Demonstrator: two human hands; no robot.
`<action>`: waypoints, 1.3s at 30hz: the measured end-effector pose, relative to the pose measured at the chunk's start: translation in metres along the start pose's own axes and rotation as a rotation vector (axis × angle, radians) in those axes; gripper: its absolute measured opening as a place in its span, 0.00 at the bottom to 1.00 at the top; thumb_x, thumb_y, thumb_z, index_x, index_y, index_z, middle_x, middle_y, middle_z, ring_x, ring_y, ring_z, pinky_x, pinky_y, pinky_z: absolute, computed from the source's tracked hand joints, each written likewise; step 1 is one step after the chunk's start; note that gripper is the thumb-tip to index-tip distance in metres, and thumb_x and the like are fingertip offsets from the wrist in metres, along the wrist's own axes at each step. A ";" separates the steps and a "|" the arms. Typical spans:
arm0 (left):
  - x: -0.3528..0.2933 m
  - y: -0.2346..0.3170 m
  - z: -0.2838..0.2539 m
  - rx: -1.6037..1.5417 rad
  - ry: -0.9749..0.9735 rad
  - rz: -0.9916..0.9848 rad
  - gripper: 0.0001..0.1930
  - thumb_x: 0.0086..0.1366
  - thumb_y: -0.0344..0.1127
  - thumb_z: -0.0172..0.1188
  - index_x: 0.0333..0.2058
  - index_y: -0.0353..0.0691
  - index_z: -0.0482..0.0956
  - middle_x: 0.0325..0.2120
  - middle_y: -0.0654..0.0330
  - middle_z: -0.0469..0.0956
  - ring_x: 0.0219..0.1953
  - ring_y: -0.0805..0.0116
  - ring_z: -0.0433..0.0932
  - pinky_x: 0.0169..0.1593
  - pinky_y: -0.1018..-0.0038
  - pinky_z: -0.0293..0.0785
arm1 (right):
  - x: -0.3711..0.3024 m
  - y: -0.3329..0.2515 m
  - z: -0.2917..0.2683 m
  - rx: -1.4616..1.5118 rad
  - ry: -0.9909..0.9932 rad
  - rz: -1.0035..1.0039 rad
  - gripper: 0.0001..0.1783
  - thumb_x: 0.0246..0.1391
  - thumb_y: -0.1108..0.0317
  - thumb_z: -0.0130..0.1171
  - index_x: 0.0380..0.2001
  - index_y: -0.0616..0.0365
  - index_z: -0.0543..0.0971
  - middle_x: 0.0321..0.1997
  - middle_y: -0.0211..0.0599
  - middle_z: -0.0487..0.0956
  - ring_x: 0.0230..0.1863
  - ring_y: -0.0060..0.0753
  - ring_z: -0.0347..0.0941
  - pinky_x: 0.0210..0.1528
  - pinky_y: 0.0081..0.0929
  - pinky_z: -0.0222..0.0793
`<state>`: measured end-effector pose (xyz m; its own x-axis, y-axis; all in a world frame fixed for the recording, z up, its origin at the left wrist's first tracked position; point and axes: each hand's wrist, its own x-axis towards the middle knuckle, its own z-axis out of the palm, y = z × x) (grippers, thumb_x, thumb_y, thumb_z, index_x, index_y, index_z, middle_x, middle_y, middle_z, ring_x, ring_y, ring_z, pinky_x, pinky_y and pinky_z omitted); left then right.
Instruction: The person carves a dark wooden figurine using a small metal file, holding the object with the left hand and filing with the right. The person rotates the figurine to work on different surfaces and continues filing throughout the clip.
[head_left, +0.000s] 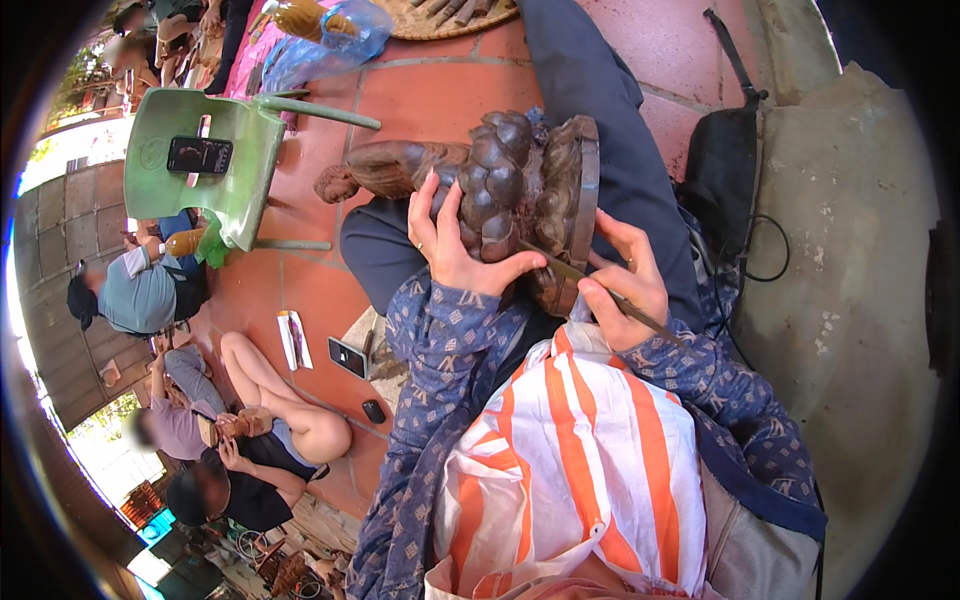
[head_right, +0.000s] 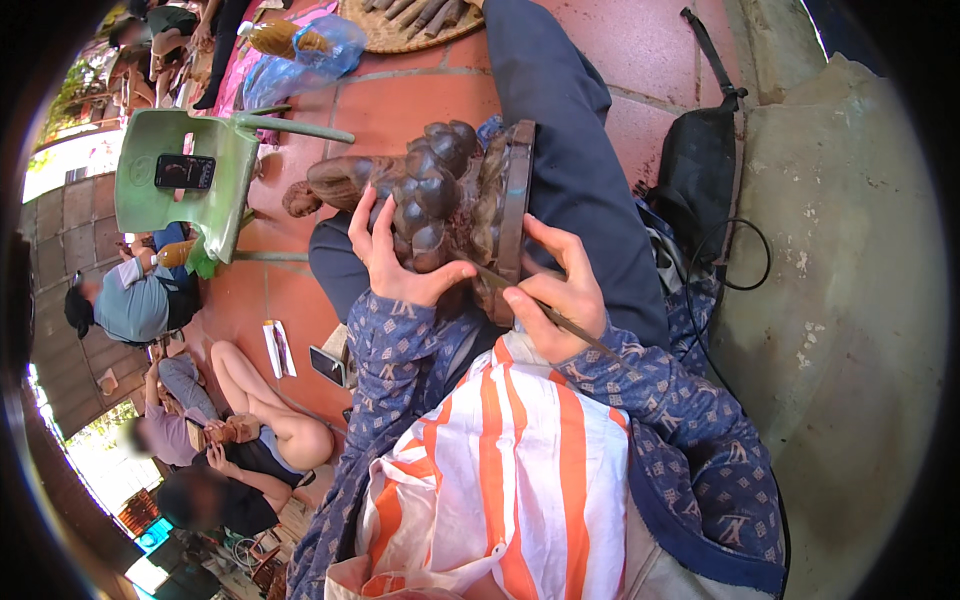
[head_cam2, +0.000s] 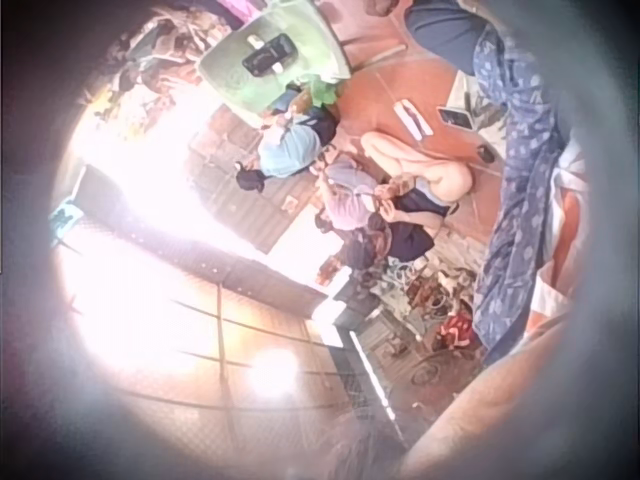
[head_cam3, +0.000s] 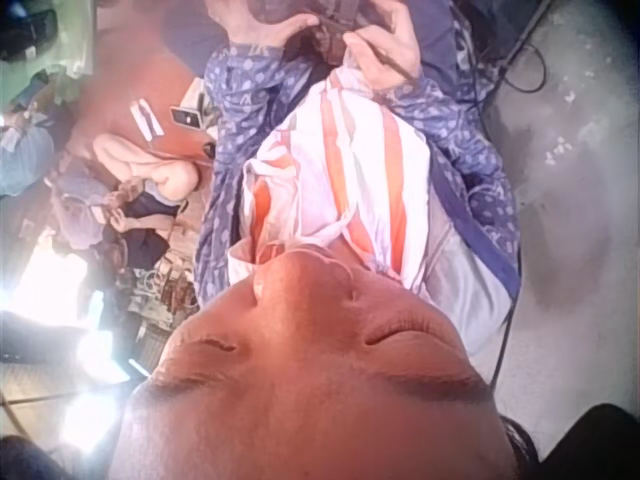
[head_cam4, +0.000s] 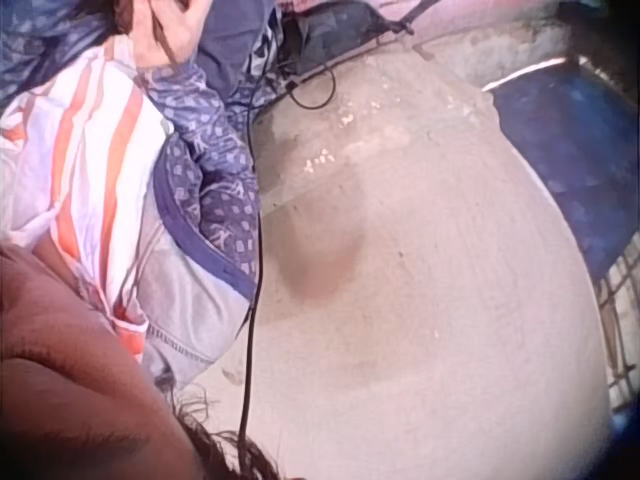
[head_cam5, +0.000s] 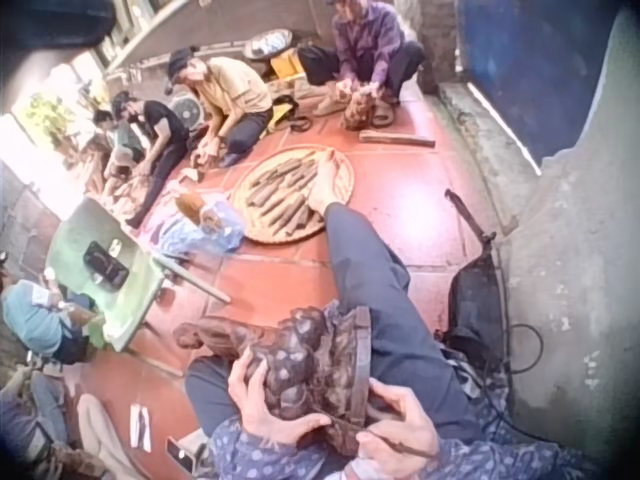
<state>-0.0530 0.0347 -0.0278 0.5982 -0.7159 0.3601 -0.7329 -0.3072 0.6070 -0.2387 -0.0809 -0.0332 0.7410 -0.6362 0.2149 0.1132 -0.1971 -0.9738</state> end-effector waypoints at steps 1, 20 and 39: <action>0.000 -0.002 -0.002 -0.029 -0.016 0.001 0.59 0.29 0.63 0.79 0.58 0.33 0.67 0.63 0.46 0.55 0.66 0.45 0.54 0.66 0.53 0.54 | 0.001 -0.002 0.002 0.010 0.007 -0.047 0.04 0.51 0.75 0.63 0.27 0.67 0.81 0.60 0.61 0.62 0.65 0.59 0.63 0.65 0.43 0.62; 0.004 0.003 0.000 0.004 -0.040 -0.067 0.56 0.31 0.57 0.81 0.58 0.34 0.66 0.63 0.47 0.54 0.65 0.45 0.54 0.67 0.54 0.52 | 0.013 -0.016 -0.003 -0.120 0.004 0.048 0.05 0.50 0.74 0.61 0.26 0.67 0.82 0.57 0.60 0.63 0.56 0.55 0.70 0.61 0.39 0.65; 0.001 -0.015 -0.014 -0.252 -0.130 -0.089 0.52 0.37 0.53 0.79 0.60 0.36 0.68 0.66 0.46 0.53 0.68 0.43 0.50 0.68 0.53 0.47 | 0.029 -0.049 0.009 -0.152 -0.022 0.141 0.08 0.53 0.69 0.62 0.29 0.64 0.83 0.64 0.68 0.57 0.66 0.62 0.60 0.67 0.45 0.57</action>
<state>-0.0367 0.0475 -0.0261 0.5980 -0.7724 0.2140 -0.5663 -0.2182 0.7948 -0.2168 -0.0828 0.0198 0.7568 -0.6495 0.0737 -0.0929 -0.2185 -0.9714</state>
